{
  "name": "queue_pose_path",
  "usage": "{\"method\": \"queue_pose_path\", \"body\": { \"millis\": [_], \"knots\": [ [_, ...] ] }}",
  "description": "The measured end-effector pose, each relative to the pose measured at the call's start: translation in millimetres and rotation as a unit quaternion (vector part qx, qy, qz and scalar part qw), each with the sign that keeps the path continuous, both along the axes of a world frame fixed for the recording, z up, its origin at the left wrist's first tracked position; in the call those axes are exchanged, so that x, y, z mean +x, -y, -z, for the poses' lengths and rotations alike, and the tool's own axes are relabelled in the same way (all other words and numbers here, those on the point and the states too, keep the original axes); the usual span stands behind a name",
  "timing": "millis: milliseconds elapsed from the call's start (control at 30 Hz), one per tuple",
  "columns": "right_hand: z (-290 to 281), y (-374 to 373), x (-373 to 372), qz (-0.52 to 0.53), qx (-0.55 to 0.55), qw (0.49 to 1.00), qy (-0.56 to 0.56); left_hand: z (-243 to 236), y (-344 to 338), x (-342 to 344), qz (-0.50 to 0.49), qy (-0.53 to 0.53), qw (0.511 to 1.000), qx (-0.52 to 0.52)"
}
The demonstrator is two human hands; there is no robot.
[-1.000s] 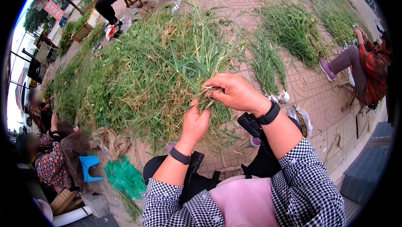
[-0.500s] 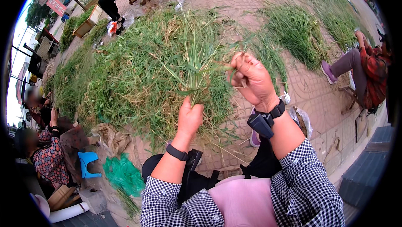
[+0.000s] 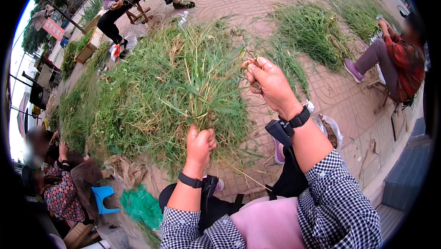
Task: The person sits on the ground and bundles green plant stems by hand. They gather stems, wrap them with a plastic tie, and place the finished bundle aside.
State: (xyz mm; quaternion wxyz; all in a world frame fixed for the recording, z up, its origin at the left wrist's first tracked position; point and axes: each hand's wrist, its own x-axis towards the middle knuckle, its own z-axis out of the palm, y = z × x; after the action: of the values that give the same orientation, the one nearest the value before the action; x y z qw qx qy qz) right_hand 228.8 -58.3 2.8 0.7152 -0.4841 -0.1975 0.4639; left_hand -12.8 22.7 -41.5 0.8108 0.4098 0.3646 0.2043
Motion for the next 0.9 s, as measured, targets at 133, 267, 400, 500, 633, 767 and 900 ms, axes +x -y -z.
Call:
{"method": "queue_pose_path", "body": {
  "millis": [133, 267, 400, 500, 633, 767, 900],
  "knots": [
    [-1.1, -6.9, -12.2, -0.027, -0.051, 0.996, 0.063, -1.2, 4.5, -0.9, 0.022, 0.008, 0.999, 0.025],
    [-14.5, -6.4, -26.5, -0.073, -0.136, 0.980, 0.126, 3.1, 9.4, 0.2, 0.031, -0.014, 0.998, 0.062],
    [3.7, -10.9, -33.3, -0.057, -0.090, 0.985, 0.138, 6.0, 8.5, 1.4, 0.034, -0.040, 0.996, 0.066],
    [2.3, -12.6, -32.0, -0.055, -0.094, 0.993, 0.042, 3.8, 5.2, 0.1, 0.003, -0.056, 0.997, 0.044],
    [-0.5, -6.7, -19.1, -0.020, 0.050, 0.993, -0.105, 1.6, -0.7, -3.0, -0.055, -0.038, 0.997, -0.035],
    [4.7, -0.4, 15.0, 0.082, 0.234, 0.948, -0.202, 6.1, -10.1, -11.0, -0.063, -0.018, 0.995, -0.072],
    [0.0, 14.5, 45.3, 0.156, 0.346, 0.895, -0.235, 10.4, -19.1, -18.7, -0.050, 0.045, 0.992, -0.104]
  ]
}}
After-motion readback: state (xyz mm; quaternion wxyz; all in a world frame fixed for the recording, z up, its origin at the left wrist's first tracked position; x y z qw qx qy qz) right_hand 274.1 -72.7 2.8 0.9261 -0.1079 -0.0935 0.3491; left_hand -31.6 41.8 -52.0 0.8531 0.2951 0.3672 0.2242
